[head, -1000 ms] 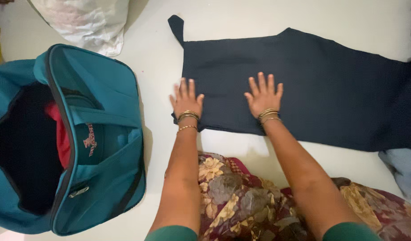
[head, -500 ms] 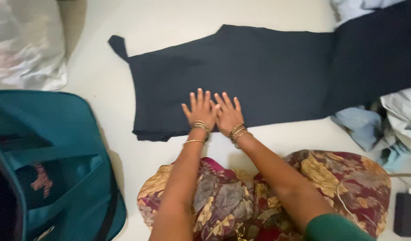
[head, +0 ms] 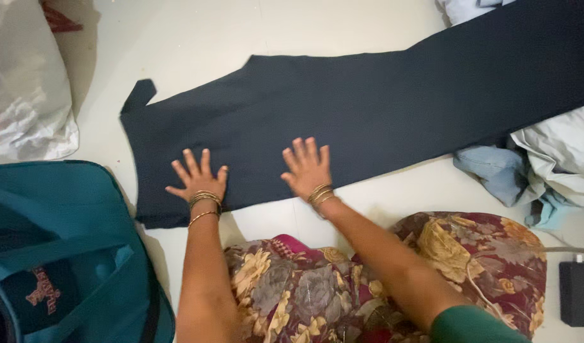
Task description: The person folds a dark-colored garment on the floor, smoothing it repeatedly and folding it into a compact rectangle before placing it into a teal bag. The person then picks up a white shirt from a pile and begins buttoning it.
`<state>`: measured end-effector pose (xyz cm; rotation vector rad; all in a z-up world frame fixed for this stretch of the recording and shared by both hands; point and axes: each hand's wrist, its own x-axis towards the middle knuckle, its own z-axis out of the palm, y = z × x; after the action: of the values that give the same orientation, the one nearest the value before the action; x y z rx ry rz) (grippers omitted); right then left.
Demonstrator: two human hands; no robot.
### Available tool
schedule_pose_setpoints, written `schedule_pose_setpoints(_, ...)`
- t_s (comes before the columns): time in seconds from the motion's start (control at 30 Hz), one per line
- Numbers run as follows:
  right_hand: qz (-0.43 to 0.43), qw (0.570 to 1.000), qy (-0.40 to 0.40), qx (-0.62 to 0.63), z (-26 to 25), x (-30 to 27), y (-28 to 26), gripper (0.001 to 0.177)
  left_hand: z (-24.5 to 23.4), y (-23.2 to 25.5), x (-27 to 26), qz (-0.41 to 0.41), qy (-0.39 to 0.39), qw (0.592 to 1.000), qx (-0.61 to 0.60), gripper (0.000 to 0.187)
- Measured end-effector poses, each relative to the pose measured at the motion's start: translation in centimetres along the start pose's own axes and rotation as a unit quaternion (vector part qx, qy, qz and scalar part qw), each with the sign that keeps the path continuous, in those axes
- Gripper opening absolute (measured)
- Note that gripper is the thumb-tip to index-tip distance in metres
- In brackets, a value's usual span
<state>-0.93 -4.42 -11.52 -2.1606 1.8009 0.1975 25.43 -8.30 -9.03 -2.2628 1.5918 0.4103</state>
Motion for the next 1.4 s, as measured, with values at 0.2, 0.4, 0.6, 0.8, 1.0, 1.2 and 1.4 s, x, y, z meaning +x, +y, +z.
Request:
schedule_pose_setpoints(0.2, -0.139, 0.989, 0.044, -0.016, 1.7, 2.7, -2.3, 0.064, 2.9, 9.9, 1.1, 0.193, 0.140, 0.971, -0.028, 0.063)
schedule_pose_setpoints(0.4, -0.020, 0.995, 0.085, -0.041, -2.6, 6.5, 8.9, 0.066, 1.4, 12.3, 0.5, 0.142, 0.089, 0.985, -0.049, 0.074)
schedule_pose_setpoints(0.6, 0.206, 0.943, 0.261, -0.023, -0.7, 9.7, 16.7, 0.069, -1.5, 11.1, 3.0, 0.024, 0.079, 0.995, -0.052, 0.071)
schedule_pose_setpoints(0.8, -0.171, 0.977, 0.101, 0.071, 2.2, 14.5, 4.5, 0.071, 0.7, 19.0, 4.9, 0.259, 0.138, 0.942, -0.165, 0.065)
schedule_pose_setpoints(1.0, 0.026, 0.997, 0.075, 0.003, -4.8, 14.9, 10.0, 0.068, -1.7, 14.9, 7.7, 0.137, 0.102, 0.983, -0.074, 0.067)
schedule_pose_setpoints(1.2, 0.040, 0.973, 0.228, -0.011, -4.0, 19.1, 6.6, 0.059, 0.2, 19.3, 10.8, 0.226, 0.177, 0.946, -0.152, 0.069)
schedule_pose_setpoints(1.4, -0.123, 0.992, 0.040, 0.004, -4.8, 21.3, 4.9, 0.061, -1.0, 20.5, 13.5, 0.240, 0.147, 0.945, -0.166, 0.065)
